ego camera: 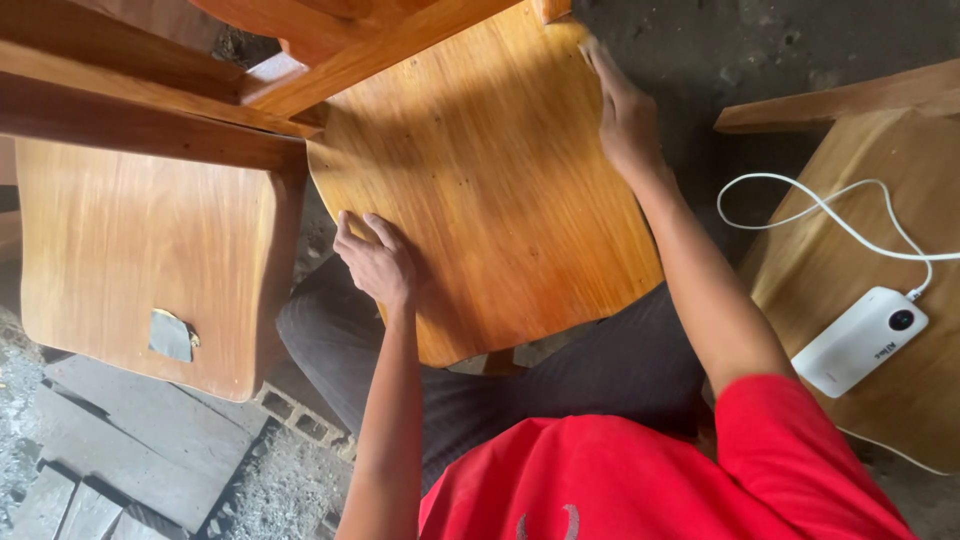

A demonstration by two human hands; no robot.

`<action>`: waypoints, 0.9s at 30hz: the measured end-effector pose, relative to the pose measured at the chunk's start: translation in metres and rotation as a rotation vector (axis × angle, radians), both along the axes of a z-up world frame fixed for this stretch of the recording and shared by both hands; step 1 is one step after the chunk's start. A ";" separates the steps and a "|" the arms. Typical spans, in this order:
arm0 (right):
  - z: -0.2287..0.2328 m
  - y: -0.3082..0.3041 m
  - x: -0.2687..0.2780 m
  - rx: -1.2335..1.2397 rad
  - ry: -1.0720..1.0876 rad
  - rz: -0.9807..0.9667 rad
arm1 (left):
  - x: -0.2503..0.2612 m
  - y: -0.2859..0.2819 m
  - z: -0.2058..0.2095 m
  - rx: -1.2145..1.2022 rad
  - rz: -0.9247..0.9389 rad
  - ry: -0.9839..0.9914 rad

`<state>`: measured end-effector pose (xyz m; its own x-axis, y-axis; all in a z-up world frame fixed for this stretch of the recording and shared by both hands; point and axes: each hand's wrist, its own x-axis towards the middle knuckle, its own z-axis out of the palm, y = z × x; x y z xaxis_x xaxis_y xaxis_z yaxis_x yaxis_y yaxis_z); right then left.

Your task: The person sands the seat of a wooden chair using a sanding block held in the right hand. The person moves the block across the surface in various directions to smooth the wood. The chair is later tilted to access different areas of the seat.

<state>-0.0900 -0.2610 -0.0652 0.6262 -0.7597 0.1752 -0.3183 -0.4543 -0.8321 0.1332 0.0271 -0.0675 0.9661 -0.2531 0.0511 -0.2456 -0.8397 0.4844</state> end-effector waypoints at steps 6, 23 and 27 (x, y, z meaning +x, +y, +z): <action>-0.015 0.011 -0.019 -0.103 -0.036 0.051 | 0.001 0.001 -0.009 0.024 0.010 -0.041; 0.031 0.108 -0.084 -0.035 0.070 -0.045 | 0.006 0.012 -0.031 0.077 -0.028 -0.100; 0.028 0.056 -0.046 0.041 0.006 -0.020 | 0.004 0.008 -0.024 0.048 -0.038 -0.099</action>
